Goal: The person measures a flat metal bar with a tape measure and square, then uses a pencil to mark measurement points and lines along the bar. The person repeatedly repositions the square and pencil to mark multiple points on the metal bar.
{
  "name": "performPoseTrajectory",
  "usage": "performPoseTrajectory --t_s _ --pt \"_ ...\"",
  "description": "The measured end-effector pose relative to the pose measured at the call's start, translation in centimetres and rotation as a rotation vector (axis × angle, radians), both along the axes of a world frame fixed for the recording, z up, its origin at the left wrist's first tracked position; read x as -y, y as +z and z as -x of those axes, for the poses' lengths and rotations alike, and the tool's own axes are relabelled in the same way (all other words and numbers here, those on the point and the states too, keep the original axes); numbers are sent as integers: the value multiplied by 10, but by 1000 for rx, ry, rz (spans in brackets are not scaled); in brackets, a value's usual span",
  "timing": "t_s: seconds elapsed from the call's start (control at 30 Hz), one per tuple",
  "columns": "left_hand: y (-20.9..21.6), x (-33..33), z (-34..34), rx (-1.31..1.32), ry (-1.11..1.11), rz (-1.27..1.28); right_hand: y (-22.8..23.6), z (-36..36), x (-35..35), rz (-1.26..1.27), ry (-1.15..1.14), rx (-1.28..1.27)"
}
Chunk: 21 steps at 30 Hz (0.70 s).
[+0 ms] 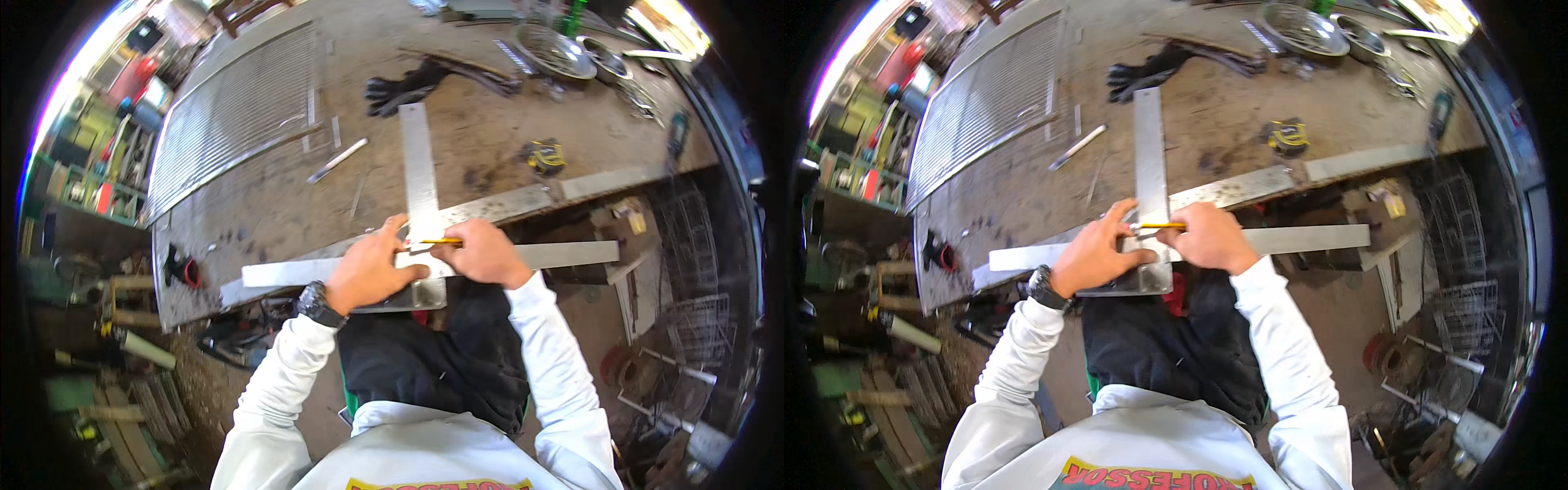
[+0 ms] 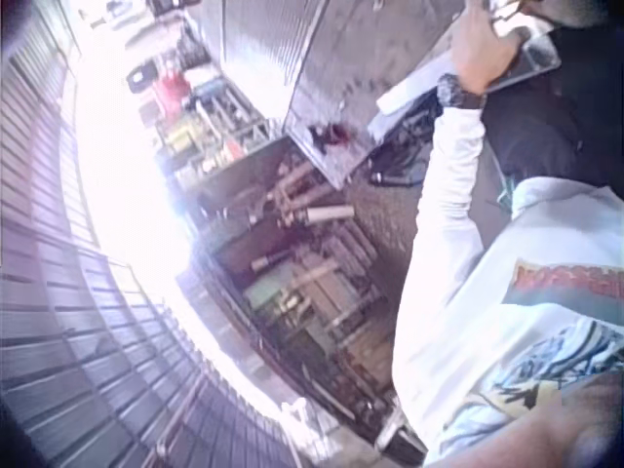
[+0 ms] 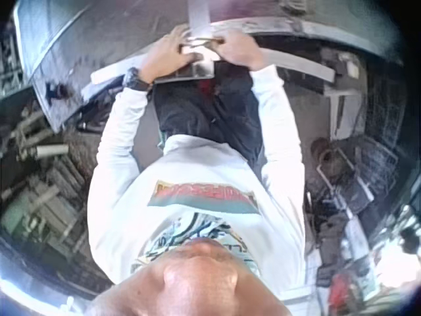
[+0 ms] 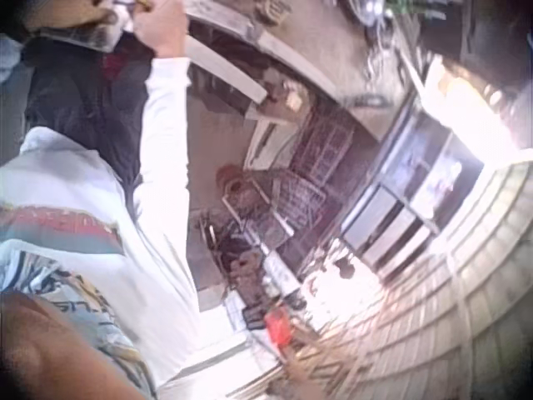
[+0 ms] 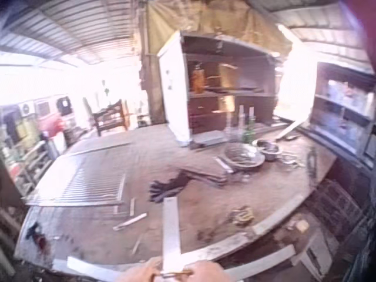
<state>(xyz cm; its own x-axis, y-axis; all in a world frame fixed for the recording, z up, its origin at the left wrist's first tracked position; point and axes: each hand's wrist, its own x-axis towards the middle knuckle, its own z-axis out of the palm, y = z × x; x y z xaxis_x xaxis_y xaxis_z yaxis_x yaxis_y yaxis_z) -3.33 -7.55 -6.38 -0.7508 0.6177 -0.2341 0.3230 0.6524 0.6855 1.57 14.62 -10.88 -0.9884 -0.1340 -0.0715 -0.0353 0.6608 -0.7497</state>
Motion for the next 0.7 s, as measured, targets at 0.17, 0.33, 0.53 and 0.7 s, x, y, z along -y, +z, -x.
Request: performPoseTrajectory --t_s 0.17,0.33,0.53,0.7 --pt "2 37 -45 -354 -195 8 14 30 9 74 176 216" --pt "-22 58 -63 -335 -133 88 4 39 24 -10 261 210" --pt "-31 69 -72 -329 -156 74 3 31 28 85 264 389" --pt "-30 70 -81 -343 -239 70 10 6 17 89 181 444"
